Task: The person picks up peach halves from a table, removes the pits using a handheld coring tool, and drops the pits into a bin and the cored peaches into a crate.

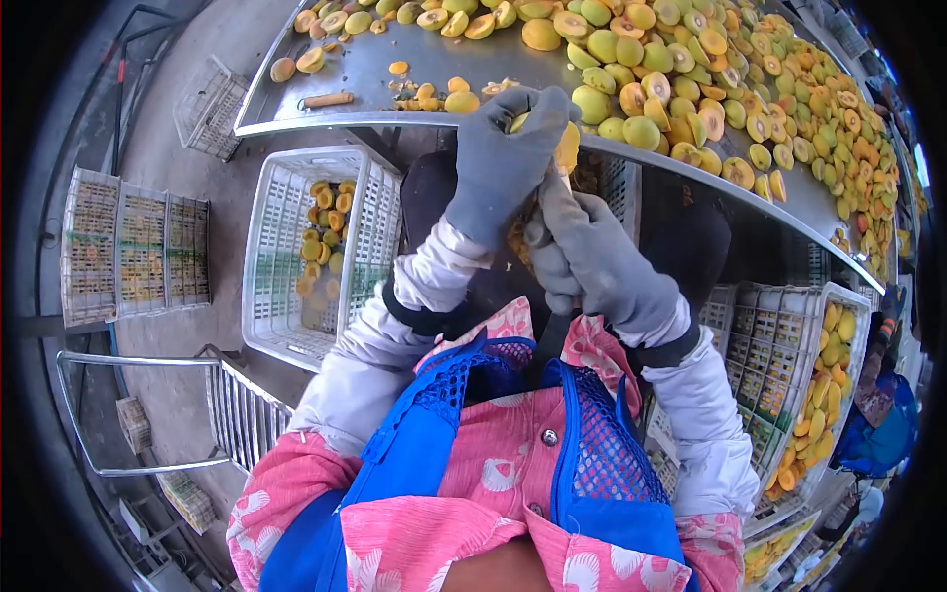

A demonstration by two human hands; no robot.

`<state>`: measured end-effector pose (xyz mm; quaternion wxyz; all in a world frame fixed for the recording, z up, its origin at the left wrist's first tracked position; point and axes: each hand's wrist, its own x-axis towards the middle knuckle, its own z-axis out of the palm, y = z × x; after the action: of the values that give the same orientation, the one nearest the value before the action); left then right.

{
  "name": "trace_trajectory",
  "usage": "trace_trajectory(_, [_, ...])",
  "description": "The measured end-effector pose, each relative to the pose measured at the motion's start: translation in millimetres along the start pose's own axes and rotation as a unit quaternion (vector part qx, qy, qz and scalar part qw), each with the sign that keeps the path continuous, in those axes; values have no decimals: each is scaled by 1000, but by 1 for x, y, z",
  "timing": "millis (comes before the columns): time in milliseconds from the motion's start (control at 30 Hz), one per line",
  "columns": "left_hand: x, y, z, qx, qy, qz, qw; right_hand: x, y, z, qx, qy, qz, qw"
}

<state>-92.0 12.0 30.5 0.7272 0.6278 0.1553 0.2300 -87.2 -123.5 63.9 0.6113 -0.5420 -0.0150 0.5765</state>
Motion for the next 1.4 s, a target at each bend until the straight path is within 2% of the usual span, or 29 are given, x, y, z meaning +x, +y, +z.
trace_trajectory(67, [11, 0, -7, 14, -15, -24, 1000, 1, -1, -1, 2, -17, 19, 1000])
trace_trajectory(133, [24, -1, -15, 15, -116, -117, 986, 4, 1, 10, 52, 11, -2, 999])
trace_trajectory(167, [21, -5, -13, 17, -116, -119, 986, 9, 5, 19, 77, 57, -19, 995])
trace_trajectory(233, [12, -2, 0, -43, 0, -19, 999, 9, 1, 14, 56, 48, -21, 997])
trace_trajectory(267, [9, -3, 1, -36, -1, -26, 999, 7, 1, 10, 33, 38, -19, 999])
trace_trajectory(300, [8, -4, 1, -14, -13, 20, 1000, 6, 0, 1, 65, -29, 2, 997])
trace_trajectory(367, [15, -15, 1, 40, -42, 142, 988, 8, -4, -6, 90, -49, 22, 995])
trace_trajectory(400, [21, -15, -1, 43, -42, 136, 989, 8, -5, -7, 112, -67, 43, 990])
trace_trajectory(467, [31, -13, -6, 58, -74, -57, 994, 7, -6, -1, 108, -25, 44, 993])
trace_trajectory(500, [31, -14, -8, -19, -106, -136, 985, 8, -4, -2, 91, -13, 48, 995])
trace_trajectory(533, [30, -14, -5, -19, -110, -134, 985, 10, -8, -5, 68, -1, 40, 997])
trace_trajectory(600, [19, -15, 3, 12, -79, -41, 996, 6, 1, -7, 66, -6, 34, 997])
trace_trajectory(633, [21, -15, 4, 11, -80, -34, 996, 6, 5, -9, 108, -45, 26, 993])
trace_trajectory(667, [22, -18, 3, 11, -105, 51, 993, 6, 7, -9, 151, -86, 21, 985])
trace_trajectory(700, [19, -19, 3, 11, -131, 129, 983, 3, 6, -4, 151, -62, 8, 987])
trace_trajectory(733, [19, -20, 4, 14, -133, 122, 983, 6, 7, -7, 158, -63, 12, 985])
trace_trajectory(800, [26, -18, 10, 52, -69, -6, 996, 14, 3, -19, 138, -67, 17, 988])
trace_trajectory(833, [26, -23, 10, -39, -96, -61, 993, 9, 0, -20, 132, -84, 38, 987])
trace_trajectory(867, [27, -26, 10, -45, -97, -56, 993, 9, 1, -21, 126, -80, 35, 988])
trace_trajectory(933, [22, -29, 6, -30, -186, 5, 982, 7, 14, -21, 174, -125, 31, 976])
trace_trajectory(1000, [27, -32, 1, -26, -191, -12, 981, 12, 14, -21, 163, -117, 23, 979])
trace_trajectory(1067, [38, -37, 0, -14, -134, -140, 981, 23, 10, -26, 137, -92, 19, 986])
trace_trajectory(1100, [32, -23, 3, -25, -171, -171, 970, 19, 8, -25, 128, -105, 45, 985])
trace_trajectory(1133, [32, -24, 6, -30, -171, -165, 971, 12, 10, -25, 167, -134, 49, 976])
trace_trajectory(1200, [23, -26, 5, 110, -195, -3, 975, 11, 19, -25, 240, -196, 38, 950])
trace_trajectory(1233, [20, -23, 6, 55, -218, 53, 973, 10, 19, -23, 241, -198, 39, 949])
trace_trajectory(1333, [22, -8, 8, 13, -198, 17, 980, 8, 15, -20, 161, -140, -29, 977])
trace_trajectory(1367, [26, -12, 8, 11, -201, 18, 979, 11, 12, -26, 184, -168, -1, 968])
trace_trajectory(1400, [29, -18, 7, -4, -241, -45, 970, 12, 12, -30, 205, -196, 35, 958])
